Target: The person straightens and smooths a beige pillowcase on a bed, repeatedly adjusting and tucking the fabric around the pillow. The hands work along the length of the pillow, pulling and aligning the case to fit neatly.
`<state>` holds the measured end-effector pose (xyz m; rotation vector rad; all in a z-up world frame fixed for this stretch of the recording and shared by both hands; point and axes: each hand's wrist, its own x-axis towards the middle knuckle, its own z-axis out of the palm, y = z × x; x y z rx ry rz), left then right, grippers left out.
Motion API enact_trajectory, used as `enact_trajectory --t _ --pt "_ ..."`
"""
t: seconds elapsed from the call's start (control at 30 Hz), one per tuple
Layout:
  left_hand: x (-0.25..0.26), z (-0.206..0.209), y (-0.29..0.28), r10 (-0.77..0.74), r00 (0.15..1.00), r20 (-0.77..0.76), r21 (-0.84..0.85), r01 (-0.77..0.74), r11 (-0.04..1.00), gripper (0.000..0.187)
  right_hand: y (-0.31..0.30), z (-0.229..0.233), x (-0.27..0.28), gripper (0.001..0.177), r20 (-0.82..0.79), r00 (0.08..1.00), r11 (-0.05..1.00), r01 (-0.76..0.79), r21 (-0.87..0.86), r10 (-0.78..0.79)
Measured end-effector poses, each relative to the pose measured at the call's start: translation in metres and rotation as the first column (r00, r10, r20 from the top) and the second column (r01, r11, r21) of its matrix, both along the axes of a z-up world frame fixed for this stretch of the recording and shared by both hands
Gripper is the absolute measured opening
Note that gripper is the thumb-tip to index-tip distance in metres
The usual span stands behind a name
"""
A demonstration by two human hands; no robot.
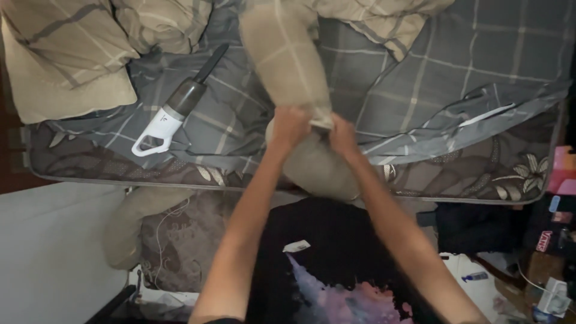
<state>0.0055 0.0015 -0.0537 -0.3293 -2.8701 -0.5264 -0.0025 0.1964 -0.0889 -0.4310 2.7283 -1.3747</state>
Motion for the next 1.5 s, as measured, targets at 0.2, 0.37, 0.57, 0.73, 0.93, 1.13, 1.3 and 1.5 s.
enact_trajectory --t 0.2,0.37,0.57,0.73,0.93,1.13,1.3,1.5 --pt "0.021 -0.034 -0.02 0.043 0.999 0.01 -0.028 -0.043 0.999 0.006 -0.012 -0.01 0.02 0.022 0.214 0.976 0.994 -0.063 0.084 0.044" --pt "0.018 0.014 -0.021 -0.013 0.996 0.089 0.236 -0.009 0.972 0.018 -0.02 0.004 0.028 0.035 0.07 0.995 0.996 -0.072 0.048 0.068" --pt "0.005 0.044 -0.019 -0.091 0.977 0.193 0.474 -0.012 0.88 0.028 -0.051 0.015 0.04 0.105 0.034 0.999 0.999 0.011 0.049 -0.013" --pt "0.004 0.025 -0.012 -0.093 0.983 0.157 0.438 0.015 0.899 0.028 -0.081 0.058 0.042 0.113 0.214 0.933 0.938 0.231 0.259 -0.289" --pt "0.024 0.029 -0.028 -0.145 0.966 0.215 0.414 0.045 0.909 0.025 -0.068 0.041 0.026 0.084 0.385 0.833 0.91 0.412 0.048 -0.397" --pt "0.049 -0.022 -0.053 -0.029 0.99 0.135 0.485 -0.041 0.874 0.049 0.004 -0.001 0.008 0.06 0.048 0.926 0.925 0.371 0.078 -0.375" --pt "0.043 -0.027 -0.038 -0.032 0.996 0.086 0.551 -0.021 0.834 0.044 0.039 0.007 0.012 0.059 0.471 0.875 0.883 0.309 -0.353 -0.118" --pt "0.027 -0.058 -0.03 -0.032 0.992 0.125 0.544 -0.042 0.838 0.029 0.037 0.031 0.015 0.066 0.563 0.818 0.833 0.392 -0.391 -0.121"
